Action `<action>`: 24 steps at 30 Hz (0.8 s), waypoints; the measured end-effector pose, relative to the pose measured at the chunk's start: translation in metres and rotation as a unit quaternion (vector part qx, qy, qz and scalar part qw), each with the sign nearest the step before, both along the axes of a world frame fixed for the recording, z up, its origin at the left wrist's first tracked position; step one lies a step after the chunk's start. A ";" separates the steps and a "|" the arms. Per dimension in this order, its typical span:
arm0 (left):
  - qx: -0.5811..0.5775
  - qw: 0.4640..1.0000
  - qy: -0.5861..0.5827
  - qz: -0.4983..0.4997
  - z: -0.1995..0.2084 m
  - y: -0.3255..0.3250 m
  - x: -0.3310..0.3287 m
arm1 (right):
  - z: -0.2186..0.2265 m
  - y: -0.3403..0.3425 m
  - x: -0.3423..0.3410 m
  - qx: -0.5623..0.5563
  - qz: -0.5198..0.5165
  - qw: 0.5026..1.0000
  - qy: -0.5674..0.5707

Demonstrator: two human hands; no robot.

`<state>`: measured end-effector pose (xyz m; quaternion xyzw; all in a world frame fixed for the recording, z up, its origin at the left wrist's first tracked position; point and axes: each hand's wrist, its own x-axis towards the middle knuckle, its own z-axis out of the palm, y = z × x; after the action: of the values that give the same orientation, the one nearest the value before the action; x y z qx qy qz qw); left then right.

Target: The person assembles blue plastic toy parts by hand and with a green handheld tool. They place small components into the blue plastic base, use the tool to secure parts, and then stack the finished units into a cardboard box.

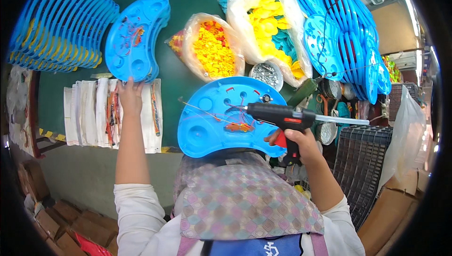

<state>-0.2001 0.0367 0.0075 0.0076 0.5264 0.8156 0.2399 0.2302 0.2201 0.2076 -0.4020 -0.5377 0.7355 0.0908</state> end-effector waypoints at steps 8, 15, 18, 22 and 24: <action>-0.165 0.974 0.045 -0.151 0.034 -0.026 0.102 | -0.026 -0.004 -0.036 0.046 0.046 0.991 -0.113; -0.303 0.869 0.300 -0.253 0.085 -0.031 0.164 | -0.021 0.012 -0.028 0.040 -0.011 0.995 -0.085; -0.360 0.836 0.307 -0.278 0.086 -0.031 0.165 | -0.033 0.015 -0.017 0.109 -0.013 0.989 -0.104; -0.360 0.824 0.354 -0.258 0.077 -0.028 0.167 | -0.020 0.016 -0.017 0.109 0.015 0.983 -0.146; -0.368 0.822 0.346 -0.264 0.077 -0.029 0.169 | -0.015 0.015 0.000 0.103 -0.023 0.988 -0.113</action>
<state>-0.0313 0.0078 0.0847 0.3388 0.8139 0.4104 0.2331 0.2303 0.2348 0.1924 -0.4836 -0.6077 0.6239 0.0870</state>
